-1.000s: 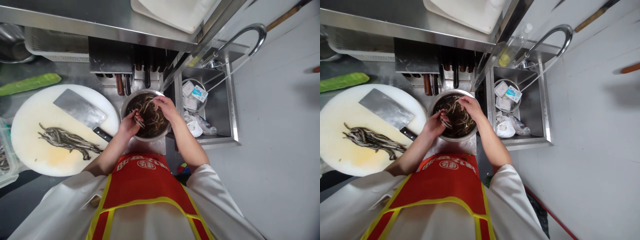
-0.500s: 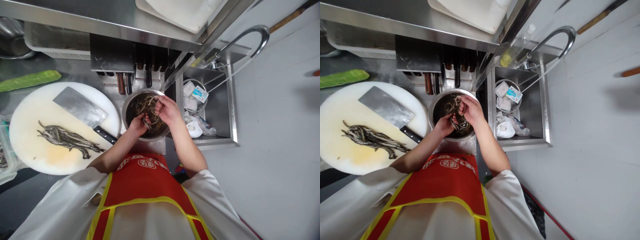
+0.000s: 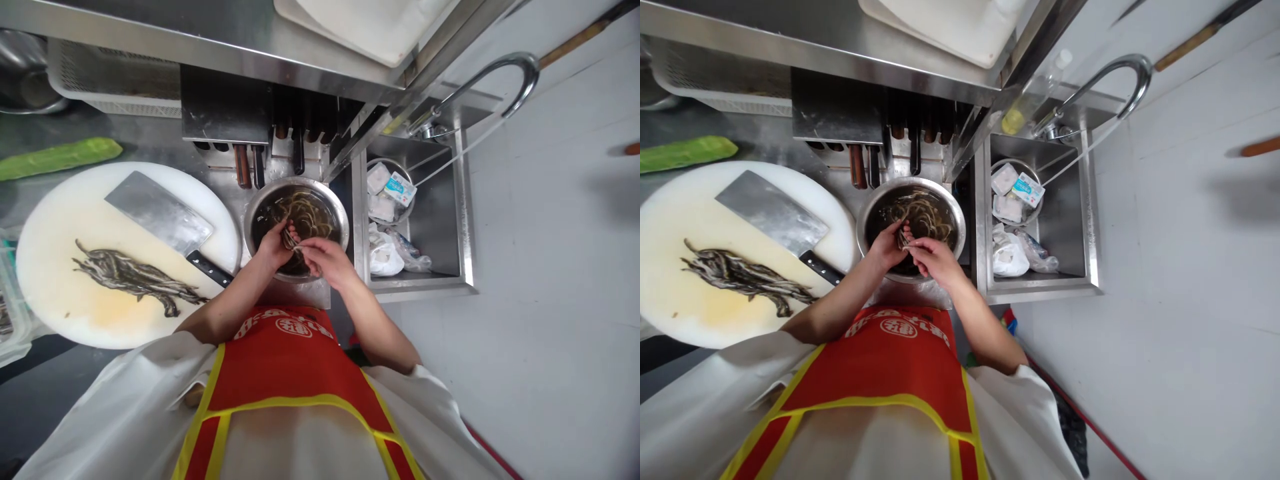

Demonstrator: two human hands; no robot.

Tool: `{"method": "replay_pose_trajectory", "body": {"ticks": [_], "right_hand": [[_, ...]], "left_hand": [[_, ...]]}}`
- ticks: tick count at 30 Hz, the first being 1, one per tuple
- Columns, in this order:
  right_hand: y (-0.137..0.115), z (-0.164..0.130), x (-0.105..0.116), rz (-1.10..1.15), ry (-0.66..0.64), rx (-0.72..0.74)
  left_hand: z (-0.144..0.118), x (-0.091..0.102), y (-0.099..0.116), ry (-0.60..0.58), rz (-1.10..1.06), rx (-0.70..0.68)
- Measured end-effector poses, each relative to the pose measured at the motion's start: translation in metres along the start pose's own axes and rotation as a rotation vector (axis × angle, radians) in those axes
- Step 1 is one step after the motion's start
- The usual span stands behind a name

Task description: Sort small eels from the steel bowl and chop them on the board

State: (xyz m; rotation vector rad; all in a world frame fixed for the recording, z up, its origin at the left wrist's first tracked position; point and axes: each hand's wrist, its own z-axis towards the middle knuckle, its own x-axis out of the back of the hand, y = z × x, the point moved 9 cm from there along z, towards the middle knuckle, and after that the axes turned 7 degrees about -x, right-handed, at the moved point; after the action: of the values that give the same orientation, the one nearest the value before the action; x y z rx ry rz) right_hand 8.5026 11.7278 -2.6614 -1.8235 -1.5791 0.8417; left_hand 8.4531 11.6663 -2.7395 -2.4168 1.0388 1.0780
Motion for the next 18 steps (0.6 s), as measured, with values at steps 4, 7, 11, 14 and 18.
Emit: {"method": "replay_pose_trajectory", "body": {"ticks": [4,7,11,14,18], "right_hand": [[0.028,-0.008,-0.004,-0.153,-0.001,-0.001],[0.037,-0.012,-0.009,-0.230,0.004,0.020],[0.029,-0.021,-0.018,-0.259,0.000,0.107],[0.009,-0.030,-0.022,-0.185,-0.023,0.190],[-0.026,-0.039,-0.023,-0.104,-0.053,0.273]], "left_hand": [[-0.009,-0.005,0.011,-0.034,-0.020,-0.011],[-0.015,-0.007,0.017,-0.080,-0.025,-0.017],[-0.021,-0.006,0.019,-0.096,0.004,-0.013],[-0.026,-0.005,0.013,-0.071,0.050,0.018],[-0.033,-0.004,-0.002,-0.051,0.123,0.079]]}}
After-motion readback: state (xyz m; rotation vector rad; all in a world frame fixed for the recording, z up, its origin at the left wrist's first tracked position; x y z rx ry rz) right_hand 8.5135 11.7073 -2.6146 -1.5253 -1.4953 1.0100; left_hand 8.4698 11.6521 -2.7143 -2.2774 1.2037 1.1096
